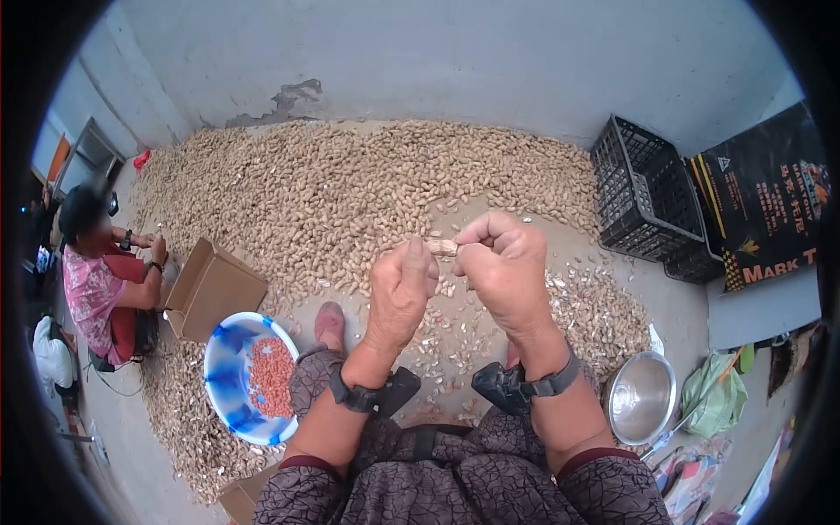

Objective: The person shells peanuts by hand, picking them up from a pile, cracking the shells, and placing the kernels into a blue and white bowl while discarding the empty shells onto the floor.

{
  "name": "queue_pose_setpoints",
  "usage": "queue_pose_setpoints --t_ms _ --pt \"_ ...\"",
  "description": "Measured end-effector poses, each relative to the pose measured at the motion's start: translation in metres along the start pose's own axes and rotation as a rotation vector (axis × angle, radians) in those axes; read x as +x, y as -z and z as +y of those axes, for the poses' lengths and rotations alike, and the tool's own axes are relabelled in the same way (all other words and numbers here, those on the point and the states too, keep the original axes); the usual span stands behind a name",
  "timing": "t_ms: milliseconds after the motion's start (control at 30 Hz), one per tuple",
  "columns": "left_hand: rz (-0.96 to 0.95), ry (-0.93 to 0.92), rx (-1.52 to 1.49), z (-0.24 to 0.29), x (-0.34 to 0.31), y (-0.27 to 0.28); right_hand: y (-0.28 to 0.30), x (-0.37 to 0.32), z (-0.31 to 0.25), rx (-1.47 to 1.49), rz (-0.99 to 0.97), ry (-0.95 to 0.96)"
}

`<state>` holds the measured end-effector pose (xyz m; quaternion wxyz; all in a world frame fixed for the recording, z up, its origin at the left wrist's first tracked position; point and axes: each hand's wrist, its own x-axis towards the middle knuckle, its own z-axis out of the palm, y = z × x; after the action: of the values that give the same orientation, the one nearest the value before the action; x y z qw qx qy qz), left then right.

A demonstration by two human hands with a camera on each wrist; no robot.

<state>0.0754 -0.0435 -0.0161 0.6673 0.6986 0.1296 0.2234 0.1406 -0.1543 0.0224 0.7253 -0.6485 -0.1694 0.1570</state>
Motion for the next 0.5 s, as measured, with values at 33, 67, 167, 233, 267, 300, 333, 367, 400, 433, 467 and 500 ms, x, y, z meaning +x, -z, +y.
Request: queue_pose_setpoints --t_ms 33,67,167,233,267,300,333,367,400,433,467,500 --pt "-0.038 0.094 -0.107 -0.001 0.000 -0.001 -0.003 -0.002 0.001 -0.118 0.014 0.136" --pt "-0.036 0.093 -0.108 0.002 0.001 -0.001 -0.006 -0.004 0.002 -0.235 0.028 0.271" --pt "-0.067 0.171 -0.205 0.003 0.004 -0.003 -0.011 -0.004 0.010 -0.447 0.053 0.482" --pt "-0.092 0.195 -0.400 -0.008 0.008 -0.004 -0.014 -0.004 0.011 -0.505 0.058 0.551" --pt "-0.090 0.198 -0.401 -0.003 0.007 -0.007 -0.015 -0.004 0.012 -0.561 0.068 0.622" --pt "-0.072 0.234 -0.487 0.006 0.007 -0.010 -0.015 -0.004 0.012 -0.561 0.066 0.620" --pt "-0.054 0.269 -0.573 0.010 0.006 -0.012 -0.016 -0.004 0.012 -0.600 0.074 0.660" --pt "-0.054 0.271 -0.574 0.008 0.006 -0.011 -0.016 -0.003 0.013 -0.639 0.083 0.700" --pt "-0.093 0.244 -0.587 0.006 0.006 -0.009 -0.016 -0.003 0.013 -0.640 0.082 0.698" --pt "-0.132 0.215 -0.599 0.003 0.006 -0.008 -0.016 -0.003 0.012 -0.609 0.090 0.680" --pt "-0.130 0.215 -0.601 0.001 0.005 -0.008 -0.016 -0.003 0.011 -0.578 0.097 0.662" --pt "-0.142 0.248 -0.697 -0.001 0.004 -0.010 -0.016 -0.003 0.010 -0.578 0.094 0.661"
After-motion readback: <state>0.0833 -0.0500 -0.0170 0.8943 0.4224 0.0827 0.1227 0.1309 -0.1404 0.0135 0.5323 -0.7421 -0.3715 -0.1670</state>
